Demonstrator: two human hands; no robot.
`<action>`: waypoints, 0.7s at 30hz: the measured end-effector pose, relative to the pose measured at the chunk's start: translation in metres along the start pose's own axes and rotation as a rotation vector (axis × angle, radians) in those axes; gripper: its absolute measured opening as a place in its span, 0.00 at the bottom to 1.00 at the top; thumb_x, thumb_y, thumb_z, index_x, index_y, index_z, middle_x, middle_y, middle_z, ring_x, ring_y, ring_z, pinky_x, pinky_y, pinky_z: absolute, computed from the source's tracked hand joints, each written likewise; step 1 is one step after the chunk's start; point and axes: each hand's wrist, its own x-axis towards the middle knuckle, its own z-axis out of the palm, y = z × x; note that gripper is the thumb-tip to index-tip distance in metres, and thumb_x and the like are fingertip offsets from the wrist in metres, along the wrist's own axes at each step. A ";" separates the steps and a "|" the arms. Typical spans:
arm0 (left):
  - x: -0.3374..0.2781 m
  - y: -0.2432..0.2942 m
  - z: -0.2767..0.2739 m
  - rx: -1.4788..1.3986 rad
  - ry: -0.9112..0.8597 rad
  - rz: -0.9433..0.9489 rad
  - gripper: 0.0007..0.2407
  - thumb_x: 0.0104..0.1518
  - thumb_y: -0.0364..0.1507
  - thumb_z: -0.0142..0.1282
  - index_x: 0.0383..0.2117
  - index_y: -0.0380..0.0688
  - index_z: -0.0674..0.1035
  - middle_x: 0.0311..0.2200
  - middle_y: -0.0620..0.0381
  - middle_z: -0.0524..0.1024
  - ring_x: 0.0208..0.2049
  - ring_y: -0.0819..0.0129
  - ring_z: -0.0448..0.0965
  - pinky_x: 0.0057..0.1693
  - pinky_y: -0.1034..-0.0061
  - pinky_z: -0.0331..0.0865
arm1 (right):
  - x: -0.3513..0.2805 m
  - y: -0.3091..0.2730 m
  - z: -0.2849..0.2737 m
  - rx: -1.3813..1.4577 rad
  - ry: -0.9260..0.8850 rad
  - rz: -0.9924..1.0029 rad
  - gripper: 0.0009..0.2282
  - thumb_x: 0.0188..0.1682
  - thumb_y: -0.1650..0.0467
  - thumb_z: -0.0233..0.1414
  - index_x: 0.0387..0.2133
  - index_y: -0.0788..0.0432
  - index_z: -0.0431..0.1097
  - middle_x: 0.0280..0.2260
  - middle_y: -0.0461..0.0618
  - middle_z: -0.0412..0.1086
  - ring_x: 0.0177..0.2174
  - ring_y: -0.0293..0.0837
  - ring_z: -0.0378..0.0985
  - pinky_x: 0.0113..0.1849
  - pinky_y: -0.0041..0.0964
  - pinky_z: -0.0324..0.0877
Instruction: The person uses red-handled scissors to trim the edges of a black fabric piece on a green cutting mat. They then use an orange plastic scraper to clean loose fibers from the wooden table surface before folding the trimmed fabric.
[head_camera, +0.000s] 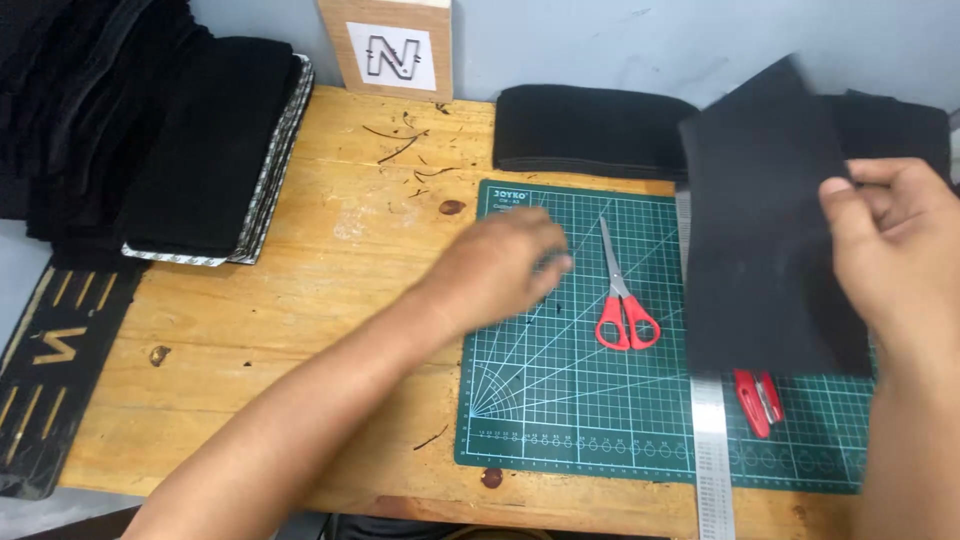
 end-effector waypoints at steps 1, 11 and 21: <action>0.001 0.008 0.007 -0.002 -0.002 0.006 0.11 0.65 0.36 0.51 0.45 0.46 0.81 0.44 0.52 0.79 0.51 0.58 0.77 0.61 0.59 0.71 | 0.007 0.017 0.001 -0.004 0.005 0.003 0.05 0.70 0.70 0.52 0.55 0.56 0.66 0.28 0.39 0.64 0.23 0.28 0.57 0.25 0.29 0.51; 0.063 0.055 0.091 0.107 -0.033 0.409 0.10 0.62 0.33 0.53 0.41 0.43 0.82 0.45 0.53 0.77 0.51 0.57 0.74 0.57 0.60 0.65 | 0.033 0.118 0.002 0.660 0.234 0.330 0.05 0.49 0.67 0.61 0.37 0.41 0.75 0.40 0.26 0.74 0.40 0.22 0.79 0.45 0.14 0.75; 0.180 0.067 0.150 0.296 -0.118 0.296 0.10 0.63 0.40 0.48 0.44 0.60 0.80 0.42 0.61 0.76 0.46 0.60 0.69 0.50 0.65 0.61 | 0.035 0.127 0.009 0.729 0.192 0.330 0.08 0.48 0.66 0.60 0.41 0.46 0.77 0.39 0.36 0.79 0.38 0.27 0.81 0.44 0.16 0.76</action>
